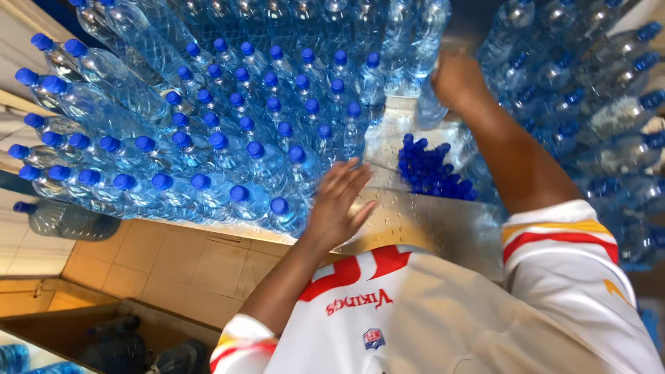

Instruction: The person repeatedly picks up clear plastic water bottles from a metal table and screws blue caps onto them by hand. The capped bottles are then placed back onto the table among other filled bottles.

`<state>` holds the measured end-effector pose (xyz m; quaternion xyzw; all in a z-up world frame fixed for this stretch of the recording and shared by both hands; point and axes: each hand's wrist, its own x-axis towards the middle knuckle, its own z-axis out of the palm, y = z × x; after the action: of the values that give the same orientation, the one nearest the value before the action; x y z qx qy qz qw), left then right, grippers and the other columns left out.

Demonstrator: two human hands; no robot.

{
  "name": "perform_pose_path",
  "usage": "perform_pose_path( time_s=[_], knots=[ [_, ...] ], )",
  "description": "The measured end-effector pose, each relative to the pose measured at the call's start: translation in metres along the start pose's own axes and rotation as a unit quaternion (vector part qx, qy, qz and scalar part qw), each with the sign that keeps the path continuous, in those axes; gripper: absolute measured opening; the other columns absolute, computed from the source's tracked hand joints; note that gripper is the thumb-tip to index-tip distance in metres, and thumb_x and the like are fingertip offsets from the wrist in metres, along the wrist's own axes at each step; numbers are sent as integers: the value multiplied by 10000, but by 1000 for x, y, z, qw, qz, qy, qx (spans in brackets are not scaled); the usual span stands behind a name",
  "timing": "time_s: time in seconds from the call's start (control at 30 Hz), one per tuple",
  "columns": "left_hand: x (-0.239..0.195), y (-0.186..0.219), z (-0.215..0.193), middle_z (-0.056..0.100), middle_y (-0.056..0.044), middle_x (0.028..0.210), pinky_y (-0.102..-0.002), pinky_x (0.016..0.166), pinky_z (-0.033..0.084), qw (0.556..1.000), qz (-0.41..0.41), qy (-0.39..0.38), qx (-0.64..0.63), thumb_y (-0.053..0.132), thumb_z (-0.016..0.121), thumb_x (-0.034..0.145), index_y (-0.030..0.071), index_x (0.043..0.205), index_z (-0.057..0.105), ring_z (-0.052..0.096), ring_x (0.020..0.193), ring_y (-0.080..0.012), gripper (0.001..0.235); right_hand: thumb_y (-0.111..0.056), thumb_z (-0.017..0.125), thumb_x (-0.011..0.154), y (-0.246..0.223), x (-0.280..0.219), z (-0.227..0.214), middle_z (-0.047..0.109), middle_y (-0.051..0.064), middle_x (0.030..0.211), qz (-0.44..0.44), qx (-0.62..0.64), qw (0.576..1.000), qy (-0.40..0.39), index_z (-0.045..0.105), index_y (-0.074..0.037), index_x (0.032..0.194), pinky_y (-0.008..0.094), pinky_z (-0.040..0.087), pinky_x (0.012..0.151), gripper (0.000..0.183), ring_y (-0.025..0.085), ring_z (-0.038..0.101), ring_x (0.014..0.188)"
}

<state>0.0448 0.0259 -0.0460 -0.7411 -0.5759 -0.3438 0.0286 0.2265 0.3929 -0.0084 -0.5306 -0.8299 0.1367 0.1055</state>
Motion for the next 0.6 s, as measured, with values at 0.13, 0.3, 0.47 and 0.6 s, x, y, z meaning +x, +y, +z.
perform_pose_path(
  time_s=[0.13,0.3,0.47,0.6],
  knots=[
    [7,-16,95,180,-248,1858,-505,1373,239,948,-196,-84,-237,557,879,871,43,1768,53,214,1712,-437,1323,-249,595,1197,-66,-105,-29,694,197,1124,27,64,993,-91,691,-43,1135,502,556,781,235,334,688,924],
    [-2,19,111,451,-362,1641,-635,1304,369,894,-307,-27,-325,400,1023,733,46,1741,158,439,1544,-557,1374,-265,675,1084,-90,-153,59,737,304,1147,-51,0,996,-73,746,70,1206,663,639,908,363,611,741,1113],
    [-30,-4,126,650,-271,1540,-591,1274,467,866,-361,-5,-346,413,1091,594,189,1673,392,602,1467,-474,1305,-313,502,1147,-86,-209,56,667,206,908,-277,-97,952,83,695,34,1015,561,656,674,418,478,795,787],
    [-45,-27,123,558,-278,1587,-591,1332,351,846,-256,-8,-469,217,1143,557,84,1653,315,504,1544,-459,1380,-282,609,1113,-78,-200,55,601,101,946,-445,-91,884,116,681,-51,997,476,602,756,269,370,695,938]
  ],
)
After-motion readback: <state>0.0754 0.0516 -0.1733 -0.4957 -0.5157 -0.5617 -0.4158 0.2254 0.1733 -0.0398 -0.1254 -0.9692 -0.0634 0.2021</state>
